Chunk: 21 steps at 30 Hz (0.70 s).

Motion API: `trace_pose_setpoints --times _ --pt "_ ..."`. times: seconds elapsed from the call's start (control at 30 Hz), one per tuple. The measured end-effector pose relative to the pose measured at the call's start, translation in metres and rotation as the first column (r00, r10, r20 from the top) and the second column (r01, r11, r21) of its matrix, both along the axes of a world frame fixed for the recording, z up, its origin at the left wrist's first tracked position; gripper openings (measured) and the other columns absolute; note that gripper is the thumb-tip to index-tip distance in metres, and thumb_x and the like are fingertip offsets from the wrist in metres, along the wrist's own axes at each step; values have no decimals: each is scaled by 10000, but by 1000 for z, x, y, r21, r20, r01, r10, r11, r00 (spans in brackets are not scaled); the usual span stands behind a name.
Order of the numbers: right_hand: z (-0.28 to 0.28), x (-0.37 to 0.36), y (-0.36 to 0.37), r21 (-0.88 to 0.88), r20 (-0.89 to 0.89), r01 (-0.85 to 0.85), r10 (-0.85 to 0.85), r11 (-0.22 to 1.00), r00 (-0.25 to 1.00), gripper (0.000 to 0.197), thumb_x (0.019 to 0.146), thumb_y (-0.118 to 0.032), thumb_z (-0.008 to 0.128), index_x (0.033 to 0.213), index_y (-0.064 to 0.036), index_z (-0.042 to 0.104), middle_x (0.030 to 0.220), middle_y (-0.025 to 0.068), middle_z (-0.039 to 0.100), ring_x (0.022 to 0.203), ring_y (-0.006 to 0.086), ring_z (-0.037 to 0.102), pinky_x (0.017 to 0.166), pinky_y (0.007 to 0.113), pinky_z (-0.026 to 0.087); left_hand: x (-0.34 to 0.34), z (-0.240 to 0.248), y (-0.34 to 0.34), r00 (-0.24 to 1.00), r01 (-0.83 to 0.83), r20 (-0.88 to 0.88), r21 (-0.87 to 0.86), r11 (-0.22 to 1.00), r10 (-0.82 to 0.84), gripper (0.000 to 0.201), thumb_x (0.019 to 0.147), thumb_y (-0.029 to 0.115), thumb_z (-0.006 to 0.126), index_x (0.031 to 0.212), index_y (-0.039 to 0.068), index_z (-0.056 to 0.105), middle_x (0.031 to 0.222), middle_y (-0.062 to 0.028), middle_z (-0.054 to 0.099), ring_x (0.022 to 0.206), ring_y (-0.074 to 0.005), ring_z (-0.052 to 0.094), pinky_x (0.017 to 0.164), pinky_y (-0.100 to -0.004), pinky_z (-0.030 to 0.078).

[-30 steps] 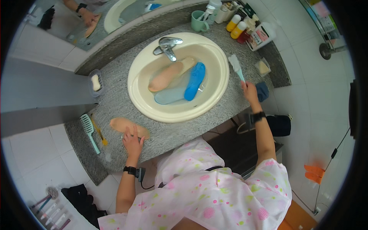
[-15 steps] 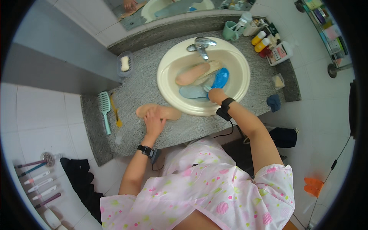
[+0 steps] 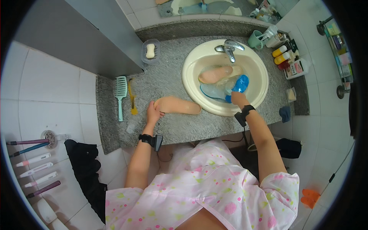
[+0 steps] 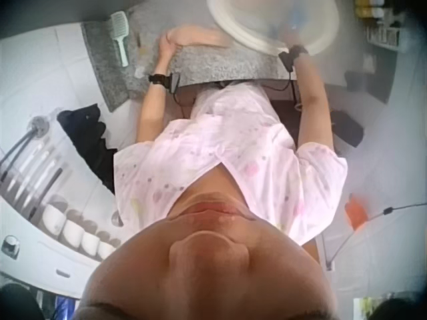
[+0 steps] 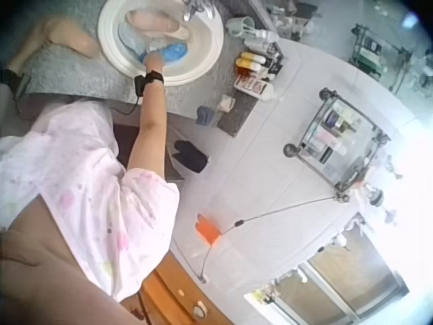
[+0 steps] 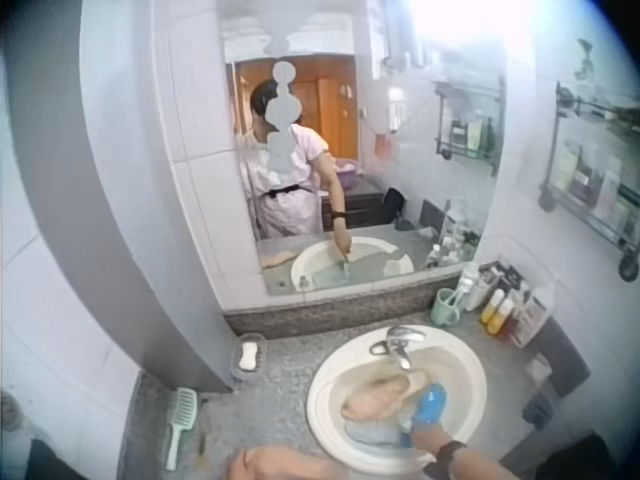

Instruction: The person washes shoe insoles in a sink by rinsing them, applying liquid detergent from a bottle, and scrubbing them with a brush.

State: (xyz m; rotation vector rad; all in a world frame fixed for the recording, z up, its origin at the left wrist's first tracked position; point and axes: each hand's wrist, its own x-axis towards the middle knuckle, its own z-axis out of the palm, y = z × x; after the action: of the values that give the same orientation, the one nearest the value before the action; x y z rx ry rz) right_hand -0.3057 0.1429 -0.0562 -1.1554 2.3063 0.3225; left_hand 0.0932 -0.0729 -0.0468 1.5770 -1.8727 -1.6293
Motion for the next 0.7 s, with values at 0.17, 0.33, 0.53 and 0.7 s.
trace_pose_setpoints --times 0.17,0.33,0.53,0.7 --pt "-43 -9 0 -175 35 272 -270 946 962 280 860 -115 483 1091 -11 600 1078 226 650 987 409 619 825 479 506 16 14 12 970 -105 -193 220 970 148 304 980 74 443 1246 -57 380 882 -193 642 683 -267 699 560 -325 582" --pt "15 -15 -3 -191 75 85 -72 978 995 334 884 -95 458 1178 -42 607 1080 227 645 990 393 615 858 475 478 66 24 17 926 -40 -315 468 883 209 392 965 64 467 1327 -47 365 1019 -221 645 781 -281 705 640 -338 609" --pt "70 -4 38 -183 183 94 -60 979 981 327 934 -114 474 1232 -35 584 1059 260 635 969 405 613 838 446 478 76 38 19 939 35 -321 448 893 124 385 952 50 471 1315 -48 391 1073 -230 633 857 -314 696 707 -363 614" --pt "84 31 64 -582 227 322 -232 746 946 361 926 -79 439 1260 -19 562 1087 271 623 979 415 605 851 465 477 72 19 26 980 96 -195 624 775 36 384 967 93 469 1312 -35 361 1090 -236 617 859 -340 692 712 -391 615"
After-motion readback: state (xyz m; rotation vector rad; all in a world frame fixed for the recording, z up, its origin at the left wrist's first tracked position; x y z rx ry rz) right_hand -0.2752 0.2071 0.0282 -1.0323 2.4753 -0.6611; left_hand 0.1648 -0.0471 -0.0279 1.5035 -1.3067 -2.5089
